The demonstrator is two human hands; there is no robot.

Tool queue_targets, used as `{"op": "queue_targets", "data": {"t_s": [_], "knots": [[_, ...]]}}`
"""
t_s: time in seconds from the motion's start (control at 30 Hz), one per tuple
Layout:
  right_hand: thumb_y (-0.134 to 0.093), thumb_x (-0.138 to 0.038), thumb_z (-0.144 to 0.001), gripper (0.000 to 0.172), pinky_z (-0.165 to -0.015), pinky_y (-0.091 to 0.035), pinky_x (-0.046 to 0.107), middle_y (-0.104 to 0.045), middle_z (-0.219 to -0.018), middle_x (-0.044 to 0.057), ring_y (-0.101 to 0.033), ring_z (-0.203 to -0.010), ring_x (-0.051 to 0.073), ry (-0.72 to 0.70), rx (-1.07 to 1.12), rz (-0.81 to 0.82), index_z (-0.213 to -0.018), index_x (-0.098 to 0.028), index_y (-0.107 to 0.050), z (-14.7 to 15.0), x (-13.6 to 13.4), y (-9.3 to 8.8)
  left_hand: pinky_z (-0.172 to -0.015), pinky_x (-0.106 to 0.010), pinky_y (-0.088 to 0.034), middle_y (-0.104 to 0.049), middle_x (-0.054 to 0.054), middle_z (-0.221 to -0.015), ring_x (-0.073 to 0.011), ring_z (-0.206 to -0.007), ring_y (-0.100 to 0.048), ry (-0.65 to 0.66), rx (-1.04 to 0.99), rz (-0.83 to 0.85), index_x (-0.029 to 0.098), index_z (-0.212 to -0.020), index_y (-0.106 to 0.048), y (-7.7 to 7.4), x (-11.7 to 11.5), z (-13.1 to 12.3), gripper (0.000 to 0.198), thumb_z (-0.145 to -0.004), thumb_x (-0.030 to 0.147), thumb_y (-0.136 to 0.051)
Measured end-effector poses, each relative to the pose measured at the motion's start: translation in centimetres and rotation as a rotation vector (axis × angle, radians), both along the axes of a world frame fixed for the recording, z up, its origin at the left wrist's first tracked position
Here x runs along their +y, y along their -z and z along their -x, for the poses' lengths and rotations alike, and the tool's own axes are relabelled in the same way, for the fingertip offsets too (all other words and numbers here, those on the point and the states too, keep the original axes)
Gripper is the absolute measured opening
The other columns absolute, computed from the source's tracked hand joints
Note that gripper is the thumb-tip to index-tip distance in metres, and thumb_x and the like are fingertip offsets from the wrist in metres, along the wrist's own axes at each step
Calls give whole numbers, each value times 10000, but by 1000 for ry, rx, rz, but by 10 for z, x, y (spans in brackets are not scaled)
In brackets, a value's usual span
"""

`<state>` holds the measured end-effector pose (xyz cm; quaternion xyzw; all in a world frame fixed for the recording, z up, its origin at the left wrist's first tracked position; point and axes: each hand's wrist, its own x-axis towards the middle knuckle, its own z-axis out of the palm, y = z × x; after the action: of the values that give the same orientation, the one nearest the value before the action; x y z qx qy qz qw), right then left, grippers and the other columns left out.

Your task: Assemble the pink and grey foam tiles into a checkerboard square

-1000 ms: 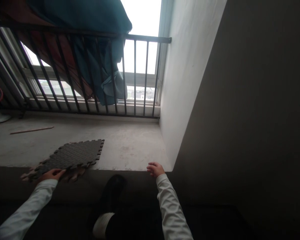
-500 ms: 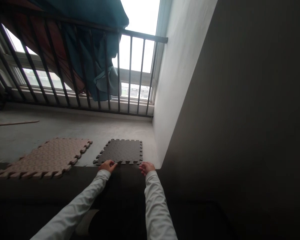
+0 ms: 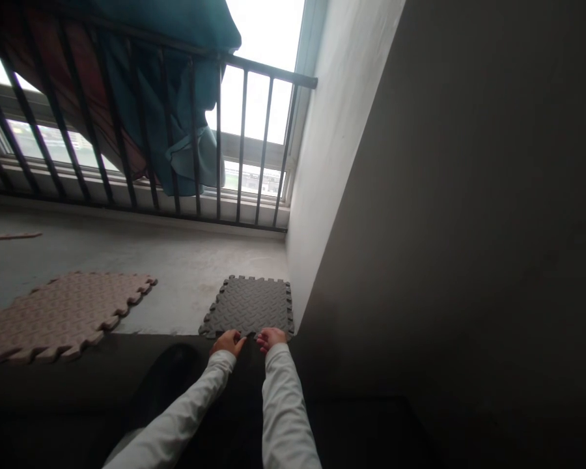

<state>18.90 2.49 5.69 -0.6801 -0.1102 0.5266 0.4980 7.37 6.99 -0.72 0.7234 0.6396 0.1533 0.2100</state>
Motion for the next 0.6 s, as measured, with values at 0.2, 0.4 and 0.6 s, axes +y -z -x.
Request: {"op": "queue_targets", "data": {"t_s": [0.2,0.4,0.6], "knots": [[-537,-125,-560,52,-379,-348,175,-505,-468,-42,-506,-425,81,43,-88,-8,-581,-166,-514,-7,9,17,-650,-205,-374,-596,-7,-869,-113,-797,-542,26,43,51,215,-814,-578,8,-6,-4,201,-733,354,-459],[-568,-82,-473,93,-332,-331,172,-485,-409,-54,-417,-377,61,63,-198,-68,-473,-165,-527,-15,8,24,-732,-239,-380,-575,-36,-978,-136,-916,-521,122,140,67,223,-930,-573,14,-12,-7,249,-761,315,-415],[-585,-139,-493,96,-300,-314,171,-470,-375,-59,-436,-338,73,118,-211,-142,-492,-160,-492,-17,12,18,-734,-209,-391,-583,-4,-972,-114,-904,-518,173,71,-109,256,-1036,-535,13,2,49,314,-740,281,-432]]}}
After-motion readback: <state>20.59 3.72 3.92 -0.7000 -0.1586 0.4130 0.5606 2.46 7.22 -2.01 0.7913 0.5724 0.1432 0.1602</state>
